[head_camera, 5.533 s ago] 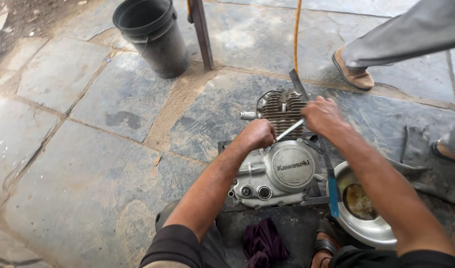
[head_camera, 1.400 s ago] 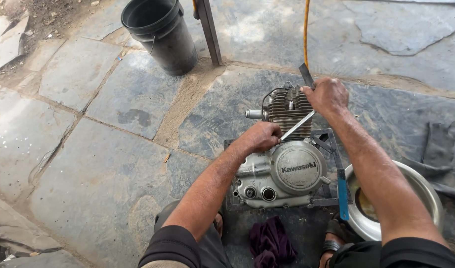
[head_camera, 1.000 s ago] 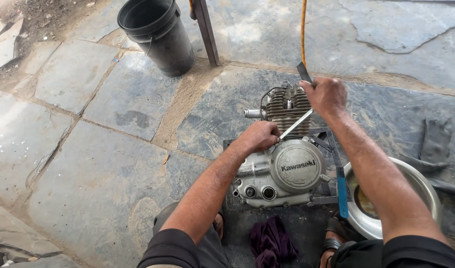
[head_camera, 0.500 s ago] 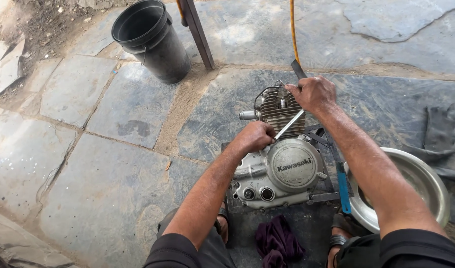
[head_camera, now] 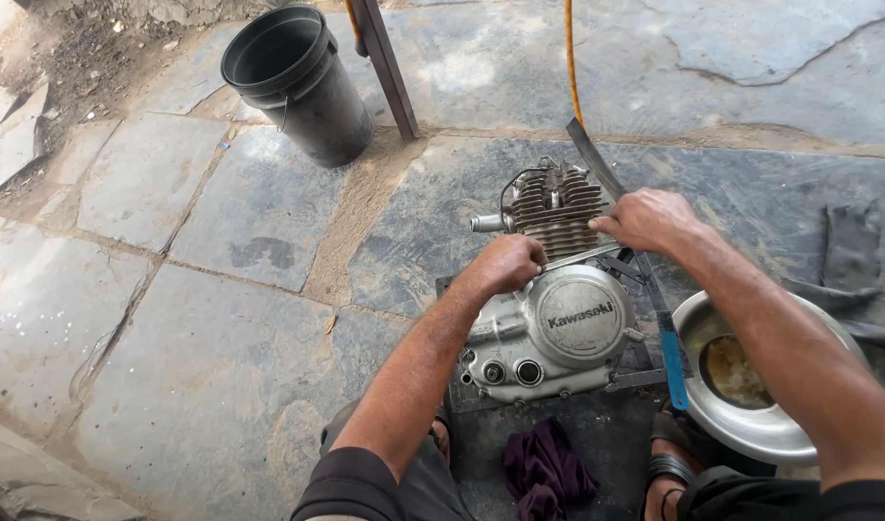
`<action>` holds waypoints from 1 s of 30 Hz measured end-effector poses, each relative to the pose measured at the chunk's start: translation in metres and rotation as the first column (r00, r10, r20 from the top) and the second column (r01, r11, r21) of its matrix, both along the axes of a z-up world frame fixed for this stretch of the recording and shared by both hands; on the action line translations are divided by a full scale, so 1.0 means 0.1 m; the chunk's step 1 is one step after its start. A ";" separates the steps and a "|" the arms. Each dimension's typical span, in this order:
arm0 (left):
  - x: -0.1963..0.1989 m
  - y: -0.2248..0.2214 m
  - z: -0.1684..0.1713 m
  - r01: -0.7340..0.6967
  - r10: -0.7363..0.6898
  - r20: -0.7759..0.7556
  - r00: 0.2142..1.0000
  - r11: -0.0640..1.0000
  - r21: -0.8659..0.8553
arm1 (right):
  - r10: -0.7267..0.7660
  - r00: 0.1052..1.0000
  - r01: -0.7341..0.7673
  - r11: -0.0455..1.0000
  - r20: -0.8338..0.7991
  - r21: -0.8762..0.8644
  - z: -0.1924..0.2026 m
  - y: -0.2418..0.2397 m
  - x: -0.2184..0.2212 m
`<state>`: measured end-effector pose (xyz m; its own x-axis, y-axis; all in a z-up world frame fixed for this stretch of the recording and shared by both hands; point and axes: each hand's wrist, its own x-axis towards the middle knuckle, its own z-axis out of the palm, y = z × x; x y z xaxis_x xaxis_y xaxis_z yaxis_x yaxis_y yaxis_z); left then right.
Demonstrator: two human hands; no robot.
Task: Using a wrench to tighten or loosen bolts on a motorcycle engine block.
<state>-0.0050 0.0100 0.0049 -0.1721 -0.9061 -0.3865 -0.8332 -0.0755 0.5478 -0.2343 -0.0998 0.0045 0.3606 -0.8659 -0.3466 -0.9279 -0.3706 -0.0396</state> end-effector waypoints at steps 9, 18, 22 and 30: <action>-0.05 0.16 0.22 -0.029 0.028 -0.017 0.999 0.998 -0.062 | 0.217 0.909 0.037 0.810 0.356 -0.586 0.04 -0.19 0.11; 0.01 -0.02 -0.04 -0.107 0.107 0.004 0.994 0.993 -0.041 | 0.309 0.811 0.075 0.788 0.498 -0.611 0.02 -0.31 0.71; -0.01 -0.03 -0.01 -0.141 0.141 0.033 0.989 0.990 -0.010 | 0.330 0.743 0.025 0.856 0.583 -0.516 -0.05 -0.35 0.87; -0.08 0.02 0.11 -0.178 0.179 0.044 0.983 0.984 -0.027 | 0.382 0.865 -0.199 0.856 0.325 -0.477 0.05 -0.13 0.72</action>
<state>-0.0129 0.0122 0.0160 0.0113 -0.9294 -0.3688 -0.8320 -0.2134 0.5121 -0.1621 -0.1127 0.0097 0.6435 -0.7243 0.2475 -0.7112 -0.6854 -0.1566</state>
